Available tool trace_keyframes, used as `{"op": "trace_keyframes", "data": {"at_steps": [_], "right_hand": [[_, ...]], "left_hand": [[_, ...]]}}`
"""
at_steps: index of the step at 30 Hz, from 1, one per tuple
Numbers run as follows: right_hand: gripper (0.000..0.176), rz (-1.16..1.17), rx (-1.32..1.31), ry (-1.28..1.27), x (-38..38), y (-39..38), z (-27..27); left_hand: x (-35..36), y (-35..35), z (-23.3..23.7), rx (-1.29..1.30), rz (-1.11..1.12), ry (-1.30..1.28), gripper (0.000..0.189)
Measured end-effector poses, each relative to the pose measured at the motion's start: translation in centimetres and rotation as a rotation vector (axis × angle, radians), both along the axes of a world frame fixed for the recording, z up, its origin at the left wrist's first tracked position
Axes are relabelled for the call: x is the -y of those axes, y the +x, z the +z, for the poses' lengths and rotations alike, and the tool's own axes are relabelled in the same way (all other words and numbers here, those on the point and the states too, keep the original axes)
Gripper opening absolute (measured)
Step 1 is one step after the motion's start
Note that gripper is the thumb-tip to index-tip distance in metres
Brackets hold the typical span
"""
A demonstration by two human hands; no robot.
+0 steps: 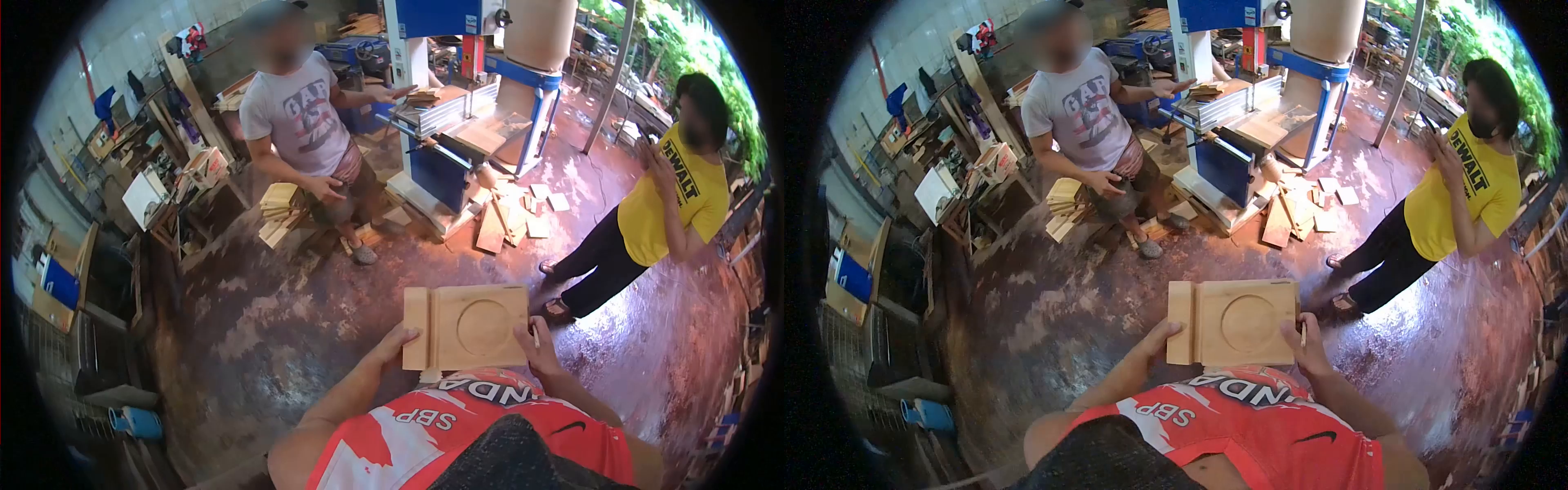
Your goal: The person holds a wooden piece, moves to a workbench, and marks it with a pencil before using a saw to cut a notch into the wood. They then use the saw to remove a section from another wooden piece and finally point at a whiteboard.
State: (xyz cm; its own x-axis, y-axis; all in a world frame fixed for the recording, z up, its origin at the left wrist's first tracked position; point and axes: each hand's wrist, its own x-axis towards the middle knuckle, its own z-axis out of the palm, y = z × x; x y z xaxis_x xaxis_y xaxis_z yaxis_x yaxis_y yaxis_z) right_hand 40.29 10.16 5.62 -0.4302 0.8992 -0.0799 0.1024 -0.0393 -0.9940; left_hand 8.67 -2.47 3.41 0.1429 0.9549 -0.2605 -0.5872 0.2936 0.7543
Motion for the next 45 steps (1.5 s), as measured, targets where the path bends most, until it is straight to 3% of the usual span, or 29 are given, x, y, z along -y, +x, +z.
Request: {"op": "trace_keyframes", "data": {"at_steps": [5, 7, 9, 17, 20, 23, 33, 38, 40, 45], "right_hand": [[0.028, -0.112, -0.091, 0.034, 0.9, 6.6, -0.5], [0.028, -0.126, -0.099, 0.04, 1.5, 10.2, -0.4], [0.03, -0.266, -0.24, -0.173, 2.9, 14.2, 0.1], [0.027, -0.53, -0.196, -0.059, 7.8, 31.6, -3.2], [0.028, -0.569, -0.202, -0.071, 11.4, 36.2, -2.1], [0.039, -0.62, -0.329, -0.148, 14.3, 38.4, -1.1], [0.041, -0.747, -0.187, -0.031, 14.4, 43.9, -2.3], [0.044, -0.836, -0.304, -0.02, 12.1, 44.4, 0.5], [0.043, -0.846, -0.283, -0.039, 10.6, 45.3, 0.8], [0.047, -0.816, -0.206, -0.065, 4.9, 47.6, 3.5]], "left_hand": [[-1.4, 6.6, 3.6, -0.079, -0.046, 0.095, 0.087], [-2.6, 9.3, 3.6, -0.081, -0.105, 0.148, 0.084], [-3.4, 13.1, 3.3, -0.151, -0.21, 0.072, 0.079], [-5.0, 29.1, 3.7, -0.194, -0.446, 0.078, 0.076], [-5.0, 33.8, 3.4, -0.229, -0.507, 0.096, 0.079], [-4.7, 37.3, 4.4, -0.262, -0.568, 0.125, 0.081], [-9.1, 43.0, 5.5, -0.281, -0.691, 0.132, 0.08], [-13.5, 45.5, 2.3, -0.265, -0.77, 0.174, 0.08], [-15.4, 46.8, 1.4, -0.251, -0.804, 0.186, 0.074], [-21.1, 49.5, -0.7, -0.223, -0.731, 0.155, 0.078]]}}
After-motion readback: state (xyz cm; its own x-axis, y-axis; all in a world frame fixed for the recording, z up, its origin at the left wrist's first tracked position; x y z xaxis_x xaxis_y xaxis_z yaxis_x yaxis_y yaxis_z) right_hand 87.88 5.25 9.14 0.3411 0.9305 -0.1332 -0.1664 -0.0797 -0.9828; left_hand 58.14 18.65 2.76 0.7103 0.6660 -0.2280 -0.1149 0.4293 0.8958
